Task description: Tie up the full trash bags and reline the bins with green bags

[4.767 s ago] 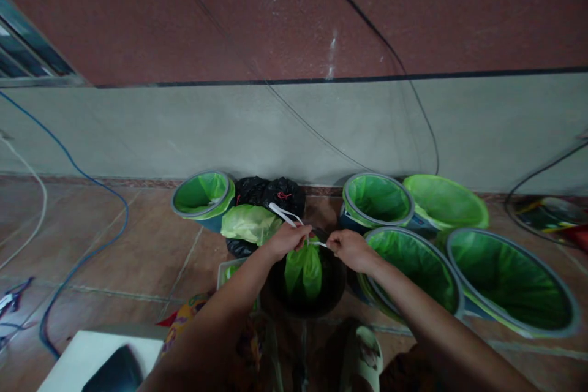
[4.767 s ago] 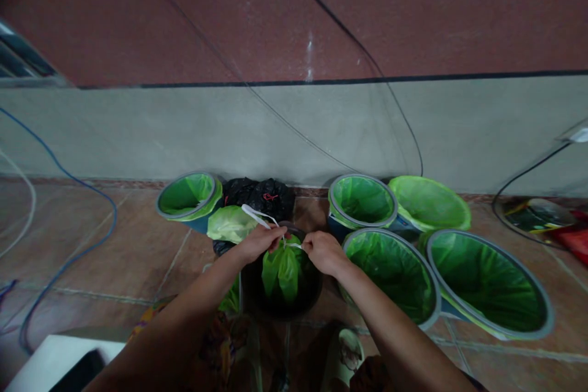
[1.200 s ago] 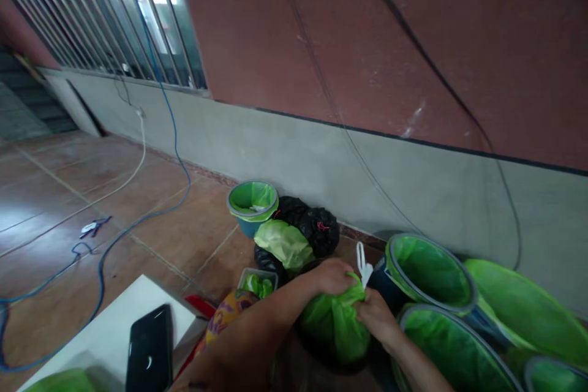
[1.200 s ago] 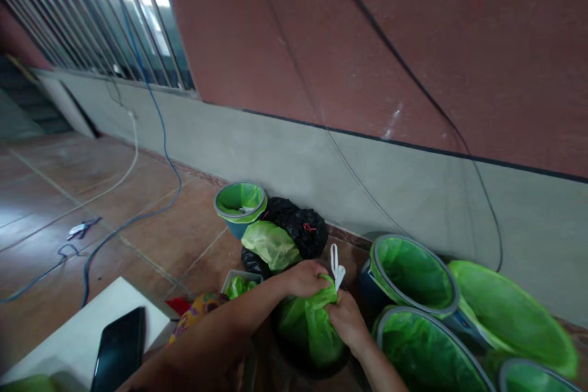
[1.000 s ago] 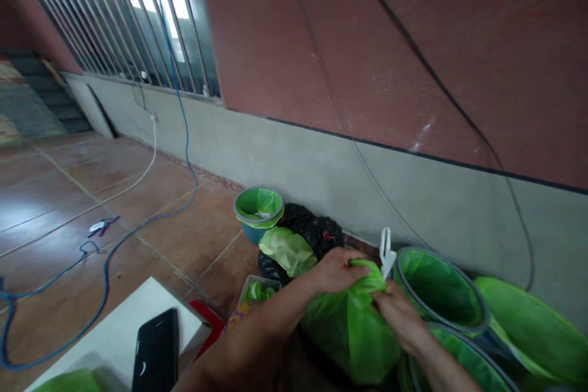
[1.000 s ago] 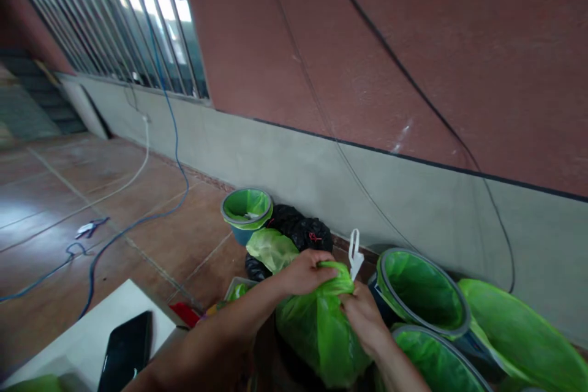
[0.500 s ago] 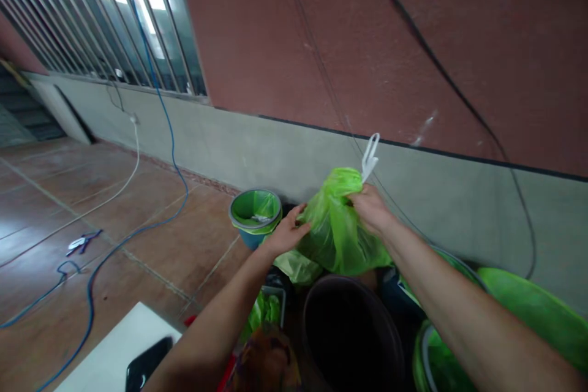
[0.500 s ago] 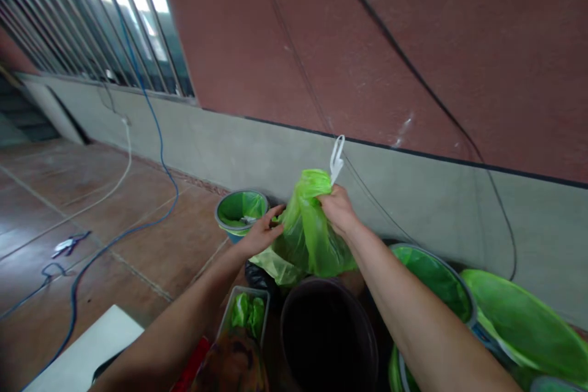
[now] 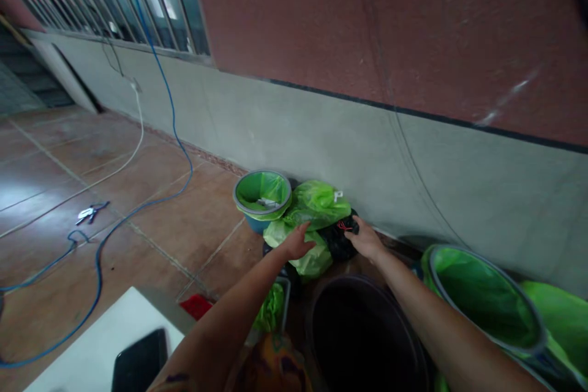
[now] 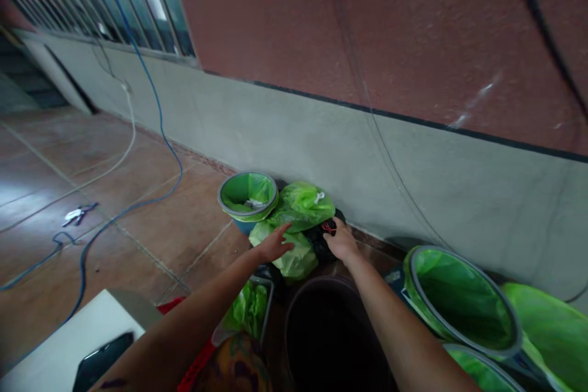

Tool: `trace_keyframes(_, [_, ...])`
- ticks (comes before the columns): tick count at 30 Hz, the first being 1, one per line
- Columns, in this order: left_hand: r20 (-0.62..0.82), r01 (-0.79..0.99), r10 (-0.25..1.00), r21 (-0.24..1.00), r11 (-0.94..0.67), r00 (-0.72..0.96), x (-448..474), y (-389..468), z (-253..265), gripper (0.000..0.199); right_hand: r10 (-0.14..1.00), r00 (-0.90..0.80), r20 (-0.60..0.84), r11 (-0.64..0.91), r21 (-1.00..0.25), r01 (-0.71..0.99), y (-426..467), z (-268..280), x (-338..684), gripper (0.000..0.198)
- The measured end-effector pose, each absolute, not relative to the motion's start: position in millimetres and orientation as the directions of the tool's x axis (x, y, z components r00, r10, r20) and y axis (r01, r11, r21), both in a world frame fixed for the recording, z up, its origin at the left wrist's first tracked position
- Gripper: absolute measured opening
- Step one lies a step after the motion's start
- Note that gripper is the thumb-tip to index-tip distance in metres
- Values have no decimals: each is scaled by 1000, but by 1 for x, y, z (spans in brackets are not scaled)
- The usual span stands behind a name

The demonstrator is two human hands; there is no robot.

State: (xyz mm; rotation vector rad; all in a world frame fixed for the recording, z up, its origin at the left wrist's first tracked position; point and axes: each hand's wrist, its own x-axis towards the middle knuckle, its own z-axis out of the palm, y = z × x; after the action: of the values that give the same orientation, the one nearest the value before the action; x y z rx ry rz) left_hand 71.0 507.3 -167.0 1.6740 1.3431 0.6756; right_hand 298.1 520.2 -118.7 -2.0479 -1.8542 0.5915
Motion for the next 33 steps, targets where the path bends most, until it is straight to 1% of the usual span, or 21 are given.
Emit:
trace_keyframes(3, [-139,495,955,869,-9,263,66,501,-177,72,992,93,-82,-121,-469,875,521,-123,298,60])
trace_keyframes(7, [-218,467,950,880,92,224,52,491,-186,66,998,47,38,-27,-432,902,532,-114,285,61])
trace_keyframes(9, [-261,479,958,860,176,116,36,481,-196,60,992,52,115,0,-407,913,537,-108,277,63])
trace_keyframes(12, [-317,519,941,788,330,-117,4,454,-217,45,974,54,220,28,-353,935,548,-98,268,67])
trace_keyframes(14, [-375,534,896,720,443,-239,-16,430,-232,40,960,58,274,31,-311,950,558,-94,265,69])
trace_keyframes(17, [-474,544,800,587,599,-369,-33,393,-252,40,943,91,319,-12,-242,970,576,-100,262,71])
trace_keyframes(18, [-500,548,764,536,643,-407,-35,382,-257,39,949,96,300,-28,-222,975,581,-106,261,71])
trace_keyframes(19, [-520,555,734,486,675,-437,-35,374,-261,39,969,80,233,-32,-202,979,585,-115,260,69])
trace_keyframes(20, [-531,566,710,440,697,-462,-34,367,-264,40,992,40,119,-17,-183,983,587,-124,260,66])
trace_keyframes(21, [-530,584,693,392,711,-488,-33,362,-266,42,999,-19,-31,13,-167,986,587,-135,259,63])
trace_keyframes(22, [-523,608,682,341,717,-511,-31,360,-268,44,978,-81,-192,51,-153,987,585,-144,258,59])
trace_keyframes(23, [-518,637,678,291,713,-522,-30,358,-270,46,938,-126,-323,84,-140,987,581,-152,256,56])
trace_keyframes(24, [-520,666,674,242,706,-525,-29,359,-271,48,906,-145,-397,105,-122,987,573,-158,254,52])
trace_keyframes(25, [-533,689,667,198,697,-521,-29,360,-273,48,904,-136,-406,107,-95,990,564,-161,250,50])
trace_keyframes(26, [-553,706,657,162,689,-513,-30,361,-275,46,931,-110,-348,92,-67,993,552,-160,245,47])
trace_keyframes(28, [-601,721,631,126,681,-490,-32,365,-279,39,986,-94,-136,89,-41,995,524,-154,229,42])
trace_keyframes(29, [-617,723,622,122,680,-482,-34,367,-281,35,993,-111,-36,109,-48,993,509,-151,217,41])
trace_keyframes(30, [-625,724,619,122,679,-475,-35,369,-284,31,984,-176,-2,175,-86,981,494,-149,204,39])
trace_keyframes(31, [-626,728,623,126,674,-469,-37,371,-285,28,975,-219,-30,212,-150,966,479,-150,189,36])
trace_keyframes(32, [-623,735,631,129,665,-462,-38,373,-287,27,942,-316,-115,282,-242,929,465,-155,173,35])
trace_keyframes(33, [-618,743,641,132,656,-455,-38,375,-287,27,878,-417,-234,324,-351,879,452,-164,157,33])
